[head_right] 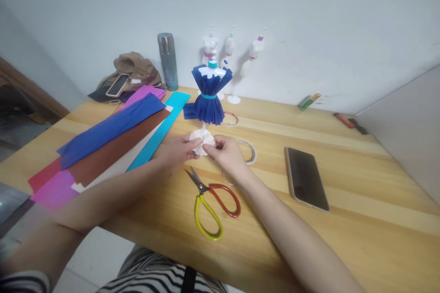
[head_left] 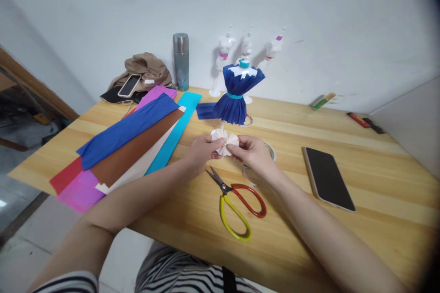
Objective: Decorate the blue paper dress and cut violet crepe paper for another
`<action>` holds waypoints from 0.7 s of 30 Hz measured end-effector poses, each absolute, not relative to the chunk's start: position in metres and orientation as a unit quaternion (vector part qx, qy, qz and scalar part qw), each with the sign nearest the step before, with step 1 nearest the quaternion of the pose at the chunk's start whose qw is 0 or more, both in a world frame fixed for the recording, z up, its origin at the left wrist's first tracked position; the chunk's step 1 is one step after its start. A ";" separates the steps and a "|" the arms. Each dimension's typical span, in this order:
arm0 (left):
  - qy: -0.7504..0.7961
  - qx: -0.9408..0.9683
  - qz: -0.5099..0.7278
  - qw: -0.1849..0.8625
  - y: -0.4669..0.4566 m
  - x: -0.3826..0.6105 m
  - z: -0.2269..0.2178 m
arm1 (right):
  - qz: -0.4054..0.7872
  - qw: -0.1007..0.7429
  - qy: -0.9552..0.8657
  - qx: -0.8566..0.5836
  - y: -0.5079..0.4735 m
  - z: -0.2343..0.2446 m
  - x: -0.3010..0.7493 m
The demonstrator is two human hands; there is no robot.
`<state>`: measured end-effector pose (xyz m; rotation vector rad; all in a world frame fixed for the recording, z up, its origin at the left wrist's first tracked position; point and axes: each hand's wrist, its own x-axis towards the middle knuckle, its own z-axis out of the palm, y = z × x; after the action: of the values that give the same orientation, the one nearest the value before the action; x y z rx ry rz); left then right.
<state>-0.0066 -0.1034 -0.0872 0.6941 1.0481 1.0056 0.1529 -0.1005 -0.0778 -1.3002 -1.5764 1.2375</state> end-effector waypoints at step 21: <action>0.561 0.576 0.403 0.438 -0.106 -0.017 -0.070 | 0.485 0.345 -0.635 -0.493 -0.096 -0.081 0.157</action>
<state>-0.0169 -0.1055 -0.0704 1.4311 1.3954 1.0021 0.1574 -0.0959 -0.0808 -1.2795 -1.6493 1.2586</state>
